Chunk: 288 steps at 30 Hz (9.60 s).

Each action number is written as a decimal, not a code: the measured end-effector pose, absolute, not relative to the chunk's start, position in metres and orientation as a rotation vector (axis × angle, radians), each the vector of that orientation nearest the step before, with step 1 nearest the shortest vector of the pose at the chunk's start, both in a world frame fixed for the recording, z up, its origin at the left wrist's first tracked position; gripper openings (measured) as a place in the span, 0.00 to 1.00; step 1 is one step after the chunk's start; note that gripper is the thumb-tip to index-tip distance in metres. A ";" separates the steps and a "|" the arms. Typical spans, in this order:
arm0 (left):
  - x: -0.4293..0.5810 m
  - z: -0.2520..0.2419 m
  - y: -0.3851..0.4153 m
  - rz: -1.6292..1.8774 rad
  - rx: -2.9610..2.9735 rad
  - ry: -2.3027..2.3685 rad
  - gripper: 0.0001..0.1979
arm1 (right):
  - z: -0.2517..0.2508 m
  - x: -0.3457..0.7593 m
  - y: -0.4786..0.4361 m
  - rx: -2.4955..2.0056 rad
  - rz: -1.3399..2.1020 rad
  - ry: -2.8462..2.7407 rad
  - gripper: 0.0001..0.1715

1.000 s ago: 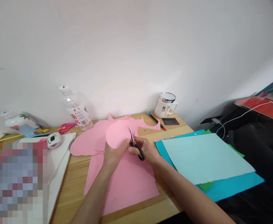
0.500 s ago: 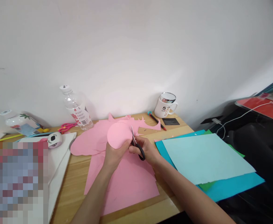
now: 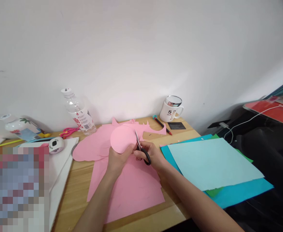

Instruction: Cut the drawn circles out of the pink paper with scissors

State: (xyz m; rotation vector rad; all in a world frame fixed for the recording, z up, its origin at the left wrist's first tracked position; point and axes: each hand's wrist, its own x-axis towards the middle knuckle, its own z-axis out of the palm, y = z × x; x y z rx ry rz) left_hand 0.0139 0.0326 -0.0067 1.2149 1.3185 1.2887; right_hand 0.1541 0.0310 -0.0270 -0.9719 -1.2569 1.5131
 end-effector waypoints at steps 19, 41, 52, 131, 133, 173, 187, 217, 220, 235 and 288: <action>0.014 -0.008 0.035 1.318 1.191 1.420 0.14 | -0.020 0.155 0.029 -1.015 1.523 -1.260 0.14; 0.015 0.000 0.033 1.286 1.196 1.405 0.10 | -0.021 0.152 0.029 -1.024 1.523 -1.246 0.18; 0.014 -0.004 0.033 1.224 1.227 1.377 0.14 | -0.027 0.154 0.032 -0.975 1.533 -1.189 0.22; 0.014 -0.005 0.034 1.270 1.120 1.358 0.10 | -0.025 0.153 0.032 -1.041 1.549 -1.194 0.16; 0.014 -0.005 0.034 1.266 1.136 1.362 0.10 | -0.025 0.153 0.032 -1.046 1.544 -1.190 0.16; 0.012 -0.003 0.035 1.208 1.209 1.475 0.14 | -0.021 0.156 0.032 -0.959 1.557 -1.173 0.21; 0.013 -0.002 0.035 1.227 1.253 1.492 0.14 | -0.030 0.157 0.036 -1.019 1.512 -1.187 0.17; 0.014 0.002 0.035 1.275 1.154 1.379 0.13 | -0.032 0.157 0.035 -1.041 1.510 -1.181 0.13; 0.014 0.002 0.036 1.273 1.154 1.378 0.13 | -0.030 0.156 0.034 -1.048 1.517 -1.182 0.13; 0.011 -0.004 0.038 1.329 1.200 1.296 0.15 | -0.027 0.154 0.034 -1.021 1.495 -1.139 0.13; 0.013 -0.001 0.035 1.309 1.292 1.388 0.14 | -0.024 0.153 0.033 -1.045 1.476 -1.124 0.15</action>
